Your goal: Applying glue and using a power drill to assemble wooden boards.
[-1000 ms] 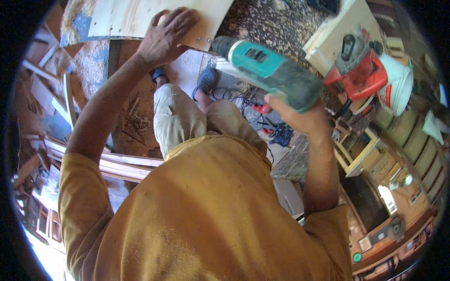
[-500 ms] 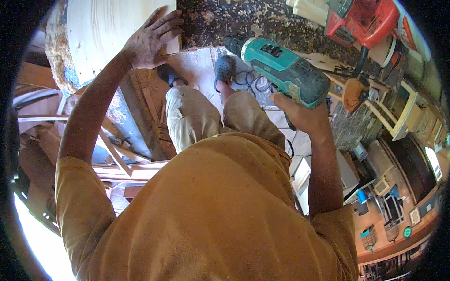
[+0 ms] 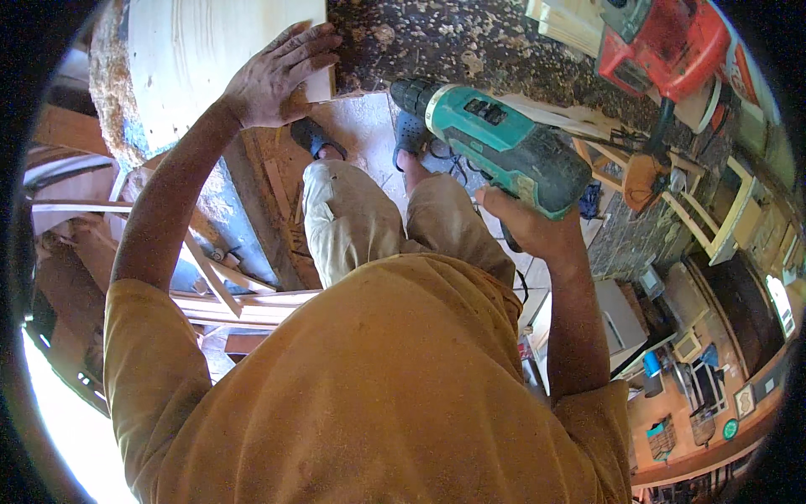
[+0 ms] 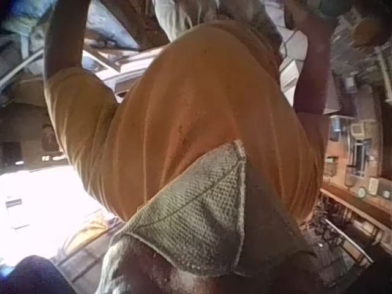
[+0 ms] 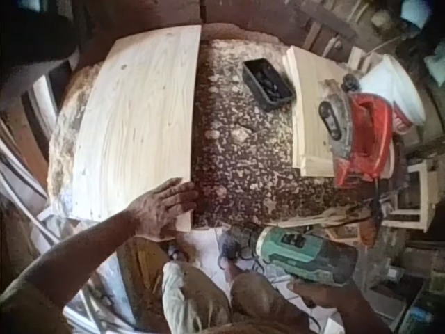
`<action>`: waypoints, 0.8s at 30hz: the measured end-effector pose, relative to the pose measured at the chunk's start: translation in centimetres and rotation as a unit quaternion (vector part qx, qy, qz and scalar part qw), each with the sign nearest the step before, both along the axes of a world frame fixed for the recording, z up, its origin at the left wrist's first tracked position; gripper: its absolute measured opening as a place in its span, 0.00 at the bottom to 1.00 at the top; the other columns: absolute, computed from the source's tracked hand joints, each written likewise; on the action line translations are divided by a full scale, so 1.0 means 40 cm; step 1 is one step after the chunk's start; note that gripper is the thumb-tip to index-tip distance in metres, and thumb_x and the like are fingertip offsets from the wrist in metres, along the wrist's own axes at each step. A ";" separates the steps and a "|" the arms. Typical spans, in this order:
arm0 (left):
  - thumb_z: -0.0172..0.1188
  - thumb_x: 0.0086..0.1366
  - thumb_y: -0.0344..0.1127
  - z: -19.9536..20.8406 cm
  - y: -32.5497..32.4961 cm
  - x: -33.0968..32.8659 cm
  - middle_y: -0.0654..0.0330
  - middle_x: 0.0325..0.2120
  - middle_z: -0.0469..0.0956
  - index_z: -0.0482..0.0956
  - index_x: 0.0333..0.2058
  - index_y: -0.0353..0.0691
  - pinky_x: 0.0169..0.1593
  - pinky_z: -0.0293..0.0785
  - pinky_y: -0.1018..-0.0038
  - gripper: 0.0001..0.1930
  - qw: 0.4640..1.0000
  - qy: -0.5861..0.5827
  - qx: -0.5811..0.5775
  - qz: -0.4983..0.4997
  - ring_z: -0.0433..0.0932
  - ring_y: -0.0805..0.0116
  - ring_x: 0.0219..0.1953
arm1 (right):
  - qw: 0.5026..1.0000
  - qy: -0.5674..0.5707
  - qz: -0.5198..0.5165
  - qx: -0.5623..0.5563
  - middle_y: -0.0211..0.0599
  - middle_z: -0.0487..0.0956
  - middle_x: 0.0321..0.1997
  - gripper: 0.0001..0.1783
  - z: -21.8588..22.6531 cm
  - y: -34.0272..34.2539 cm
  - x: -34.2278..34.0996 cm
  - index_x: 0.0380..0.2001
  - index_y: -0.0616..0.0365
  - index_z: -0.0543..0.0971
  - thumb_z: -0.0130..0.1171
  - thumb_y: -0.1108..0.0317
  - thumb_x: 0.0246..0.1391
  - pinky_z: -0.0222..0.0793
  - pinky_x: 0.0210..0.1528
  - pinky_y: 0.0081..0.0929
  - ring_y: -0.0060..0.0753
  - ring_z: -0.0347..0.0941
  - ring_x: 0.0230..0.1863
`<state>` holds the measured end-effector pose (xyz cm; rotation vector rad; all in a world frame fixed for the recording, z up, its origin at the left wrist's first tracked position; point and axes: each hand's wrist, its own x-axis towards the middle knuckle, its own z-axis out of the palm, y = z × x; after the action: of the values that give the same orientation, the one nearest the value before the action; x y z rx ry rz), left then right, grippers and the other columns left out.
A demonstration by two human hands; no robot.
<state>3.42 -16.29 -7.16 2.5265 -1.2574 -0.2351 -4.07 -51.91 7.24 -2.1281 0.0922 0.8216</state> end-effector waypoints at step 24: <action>0.73 0.35 0.45 -0.008 0.042 -0.061 0.62 0.63 0.59 0.65 0.60 0.51 0.68 0.50 0.60 0.48 0.984 -0.067 -0.091 0.138 0.57 0.64 0.65 | 0.835 0.352 -0.152 0.396 0.39 0.76 0.43 0.26 -0.298 0.114 0.163 0.50 0.64 0.69 0.58 0.69 0.46 0.75 0.31 0.25 0.27 0.73 0.28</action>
<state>0.98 -14.61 -7.48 2.5510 -0.9110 0.1090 2.44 -47.34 -4.68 -0.9332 0.3906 1.1547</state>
